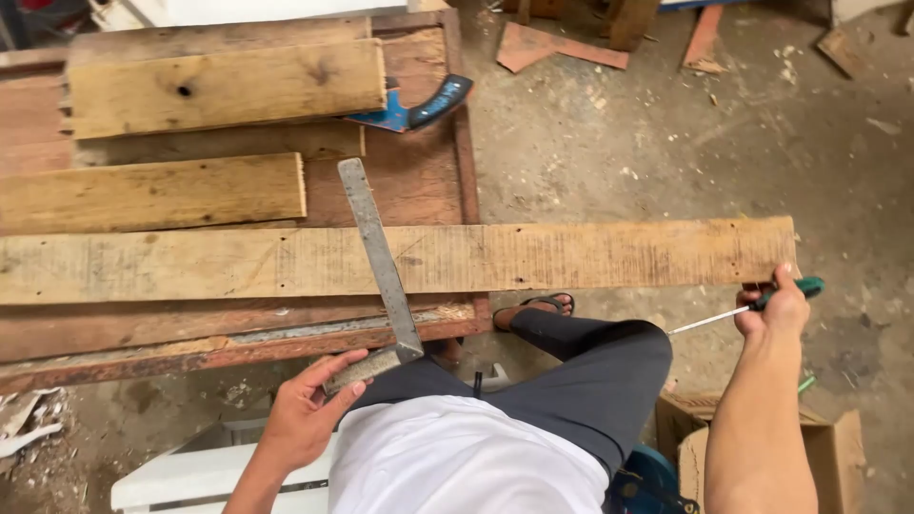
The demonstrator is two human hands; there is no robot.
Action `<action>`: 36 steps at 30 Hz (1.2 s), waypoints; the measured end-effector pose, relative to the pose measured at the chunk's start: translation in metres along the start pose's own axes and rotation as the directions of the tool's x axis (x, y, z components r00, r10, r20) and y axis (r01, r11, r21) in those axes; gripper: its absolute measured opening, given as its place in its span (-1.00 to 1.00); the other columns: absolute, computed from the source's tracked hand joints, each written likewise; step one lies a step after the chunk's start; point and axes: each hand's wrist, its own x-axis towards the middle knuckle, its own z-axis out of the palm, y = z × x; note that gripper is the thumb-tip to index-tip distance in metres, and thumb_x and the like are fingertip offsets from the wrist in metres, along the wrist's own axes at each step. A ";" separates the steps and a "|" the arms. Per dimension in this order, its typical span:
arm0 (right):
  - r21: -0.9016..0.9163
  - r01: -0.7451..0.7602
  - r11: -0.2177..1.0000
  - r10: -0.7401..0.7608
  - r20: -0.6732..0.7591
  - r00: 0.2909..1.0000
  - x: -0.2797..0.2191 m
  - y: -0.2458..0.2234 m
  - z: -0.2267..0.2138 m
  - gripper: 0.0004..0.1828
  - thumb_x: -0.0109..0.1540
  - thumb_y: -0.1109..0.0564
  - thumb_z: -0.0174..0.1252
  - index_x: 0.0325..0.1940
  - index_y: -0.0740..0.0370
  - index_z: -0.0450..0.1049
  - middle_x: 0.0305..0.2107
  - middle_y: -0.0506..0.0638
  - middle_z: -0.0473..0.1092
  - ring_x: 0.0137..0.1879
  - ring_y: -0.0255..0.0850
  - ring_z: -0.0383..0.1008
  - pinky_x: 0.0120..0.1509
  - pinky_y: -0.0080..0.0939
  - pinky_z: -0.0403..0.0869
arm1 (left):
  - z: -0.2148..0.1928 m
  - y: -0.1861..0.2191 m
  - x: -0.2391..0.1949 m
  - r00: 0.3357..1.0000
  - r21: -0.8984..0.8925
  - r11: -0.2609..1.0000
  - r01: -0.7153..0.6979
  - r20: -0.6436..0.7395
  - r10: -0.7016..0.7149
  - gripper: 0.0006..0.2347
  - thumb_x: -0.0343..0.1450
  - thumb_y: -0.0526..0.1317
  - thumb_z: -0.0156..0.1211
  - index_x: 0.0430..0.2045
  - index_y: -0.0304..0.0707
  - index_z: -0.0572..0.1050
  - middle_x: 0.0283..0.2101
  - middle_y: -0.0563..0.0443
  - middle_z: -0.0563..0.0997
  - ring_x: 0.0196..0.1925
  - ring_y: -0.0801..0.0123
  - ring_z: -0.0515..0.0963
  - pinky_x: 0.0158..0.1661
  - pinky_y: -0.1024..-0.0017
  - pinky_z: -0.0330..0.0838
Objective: Measuring, marking, and sawing a wooden plank on a workbench.
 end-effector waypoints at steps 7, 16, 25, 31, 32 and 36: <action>-0.149 0.138 0.979 -0.147 -0.048 0.988 -0.071 -0.002 -0.007 -0.89 0.45 0.03 0.06 0.00 -0.18 0.26 -0.28 -0.10 0.56 -0.59 -0.46 0.21 -0.56 -0.45 0.17 | 0.044 0.001 0.005 0.990 0.039 0.999 0.004 0.144 -0.010 -0.66 0.35 -0.26 0.39 0.04 -0.04 0.70 -0.12 0.10 0.70 -0.07 0.49 0.64 0.04 0.58 0.42; -0.912 0.243 0.331 0.256 0.335 0.907 -0.275 0.023 -0.011 -0.52 0.30 -0.06 0.08 0.32 -0.04 0.42 -0.01 0.05 0.62 0.02 -0.06 0.66 0.46 0.20 0.31 | 0.072 0.003 0.008 0.969 0.083 0.996 -0.013 0.245 -0.008 -0.67 0.37 -0.18 0.37 0.04 0.01 0.71 -0.28 0.24 0.59 -0.48 0.58 0.23 -0.45 0.62 0.08; -0.865 0.348 0.361 0.593 0.501 0.631 -0.320 0.097 0.022 -0.57 0.17 0.01 0.33 0.12 0.08 0.67 -0.30 0.01 0.62 -0.20 -0.18 0.79 -0.09 -0.30 0.57 | 0.086 0.006 0.015 0.951 -0.005 0.999 0.040 0.306 -0.037 -0.67 0.38 -0.22 0.38 0.06 -0.03 0.68 -0.28 0.22 0.52 -0.51 0.61 0.17 -0.55 0.63 -0.01; -0.735 0.363 0.573 0.591 0.677 0.438 -0.303 0.138 0.038 -0.76 0.23 0.04 0.28 -0.14 0.24 0.55 -0.40 0.02 0.60 -0.39 -0.21 0.65 -0.15 -0.25 0.59 | 0.090 0.016 0.045 0.939 0.082 0.995 -0.050 0.342 0.019 -0.69 0.39 -0.19 0.29 0.04 0.09 0.64 -0.18 0.16 0.59 -0.14 0.47 0.52 0.11 0.58 0.25; -0.672 0.361 0.647 0.513 0.734 0.446 -0.298 0.146 0.040 -0.85 0.22 0.14 0.31 -0.25 0.30 0.57 -0.50 0.10 0.60 -0.46 -0.17 0.64 -0.23 -0.22 0.59 | 0.089 0.016 0.052 0.936 0.157 0.962 -0.223 0.310 0.166 -0.70 0.37 -0.17 0.34 0.01 0.01 0.65 -0.09 0.06 0.58 -0.03 0.25 0.51 0.12 0.32 0.31; -0.632 0.370 0.681 0.434 0.755 0.492 -0.287 0.160 0.052 -0.89 0.23 0.24 0.32 -0.34 0.37 0.59 -0.55 0.21 0.60 -0.54 -0.13 0.61 -0.33 -0.21 0.54 | 0.082 0.059 0.081 0.900 0.477 0.766 -0.431 0.285 0.329 -0.69 0.44 -0.10 0.23 0.08 -0.01 0.58 0.21 -0.20 0.38 0.35 -0.17 0.25 0.31 -0.22 0.09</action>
